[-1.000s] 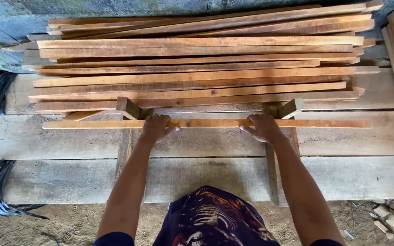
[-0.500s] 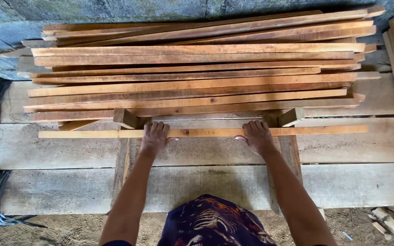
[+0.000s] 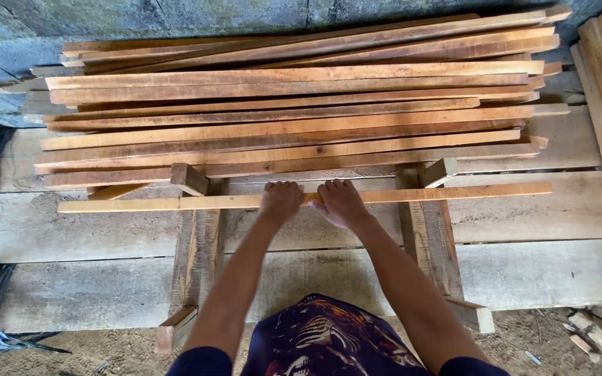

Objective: Organizing thin wood slats into a stack and securing them with plastic ties.

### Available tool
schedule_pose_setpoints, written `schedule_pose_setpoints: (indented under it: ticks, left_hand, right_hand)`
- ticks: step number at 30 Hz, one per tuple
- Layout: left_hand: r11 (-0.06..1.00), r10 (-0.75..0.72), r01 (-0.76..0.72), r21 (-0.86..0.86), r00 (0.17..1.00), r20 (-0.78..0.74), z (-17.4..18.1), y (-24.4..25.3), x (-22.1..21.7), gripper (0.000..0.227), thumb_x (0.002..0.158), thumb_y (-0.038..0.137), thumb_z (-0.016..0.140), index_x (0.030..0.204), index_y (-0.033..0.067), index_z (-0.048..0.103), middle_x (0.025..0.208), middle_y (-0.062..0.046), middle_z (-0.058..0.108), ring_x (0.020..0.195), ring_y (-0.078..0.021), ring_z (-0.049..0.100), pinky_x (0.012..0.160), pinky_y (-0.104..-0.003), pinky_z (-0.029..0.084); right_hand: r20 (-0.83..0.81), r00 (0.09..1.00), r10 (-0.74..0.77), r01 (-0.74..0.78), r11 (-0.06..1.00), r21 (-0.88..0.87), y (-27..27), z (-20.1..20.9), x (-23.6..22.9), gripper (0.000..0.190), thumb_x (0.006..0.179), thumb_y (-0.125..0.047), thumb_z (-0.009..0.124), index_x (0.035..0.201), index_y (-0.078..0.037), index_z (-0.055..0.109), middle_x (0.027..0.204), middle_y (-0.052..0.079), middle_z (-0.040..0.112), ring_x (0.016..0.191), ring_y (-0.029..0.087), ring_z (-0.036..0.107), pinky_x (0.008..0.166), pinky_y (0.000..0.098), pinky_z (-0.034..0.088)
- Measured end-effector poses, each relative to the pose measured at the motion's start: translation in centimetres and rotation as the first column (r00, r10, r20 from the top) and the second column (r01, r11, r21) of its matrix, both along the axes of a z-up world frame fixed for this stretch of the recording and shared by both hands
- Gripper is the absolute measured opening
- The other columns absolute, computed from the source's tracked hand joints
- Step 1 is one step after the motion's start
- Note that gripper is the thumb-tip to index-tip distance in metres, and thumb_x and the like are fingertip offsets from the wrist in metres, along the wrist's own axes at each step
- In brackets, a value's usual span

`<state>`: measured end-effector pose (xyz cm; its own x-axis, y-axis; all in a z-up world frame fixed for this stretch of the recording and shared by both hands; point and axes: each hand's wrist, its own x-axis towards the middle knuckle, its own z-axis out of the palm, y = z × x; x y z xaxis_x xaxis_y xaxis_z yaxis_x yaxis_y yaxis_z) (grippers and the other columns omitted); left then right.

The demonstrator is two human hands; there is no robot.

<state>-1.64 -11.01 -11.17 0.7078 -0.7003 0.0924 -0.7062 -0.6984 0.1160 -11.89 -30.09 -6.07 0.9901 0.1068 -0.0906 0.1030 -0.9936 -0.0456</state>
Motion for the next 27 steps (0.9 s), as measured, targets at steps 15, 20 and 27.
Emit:
schedule_pose_setpoints:
  ticks: [15, 20, 27]
  left_hand:
    - [0.924, 0.234, -0.142, 0.355, 0.944, -0.234, 6.0, 9.2, 4.8, 0.055, 0.099, 0.041, 0.030, 0.086, 0.0191, 0.079, 0.087, -0.010, 0.080, 0.091, -0.0316, 0.079, 0.081, -0.046, 0.059]
    - [0.925, 0.282, -0.168, 0.340, 0.904, -0.321, 7.2, 8.9, 4.7, 0.065, 0.099, 0.049, 0.025, 0.091, 0.0160, 0.081, 0.094, -0.012, 0.080, 0.099, -0.0340, 0.077, 0.087, -0.047, 0.058]
    - [0.924, 0.296, -0.130, 0.358, 0.838, -0.459, 9.9, 8.9, 5.0, 0.071, 0.096, 0.049, 0.023, 0.108, 0.0082, 0.080, 0.111, -0.016, 0.078, 0.113, -0.0365, 0.072, 0.099, -0.047, 0.053]
  right_hand:
    - [-0.339, 0.727, -0.598, 0.586, 0.797, -0.149, -10.9, 2.5, -2.7, 0.062, 0.091, -0.058, 0.034, 0.090, -0.020, 0.083, 0.096, 0.008, 0.081, 0.101, 0.035, 0.077, 0.086, 0.0495, 0.058]
    - [-0.338, 0.711, -0.617, 0.605, 0.781, -0.154, -10.5, 3.2, -2.6, 0.058, 0.090, -0.055, 0.035, 0.094, -0.023, 0.083, 0.098, 0.008, 0.081, 0.101, 0.034, 0.077, 0.086, 0.0475, 0.059]
    - [-0.356, 0.608, -0.709, 0.761, 0.649, 0.007, -9.5, 4.5, -1.5, 0.044, 0.084, -0.053, 0.055, 0.098, -0.021, 0.082, 0.110, 0.013, 0.081, 0.115, 0.039, 0.072, 0.097, 0.0484, 0.054]
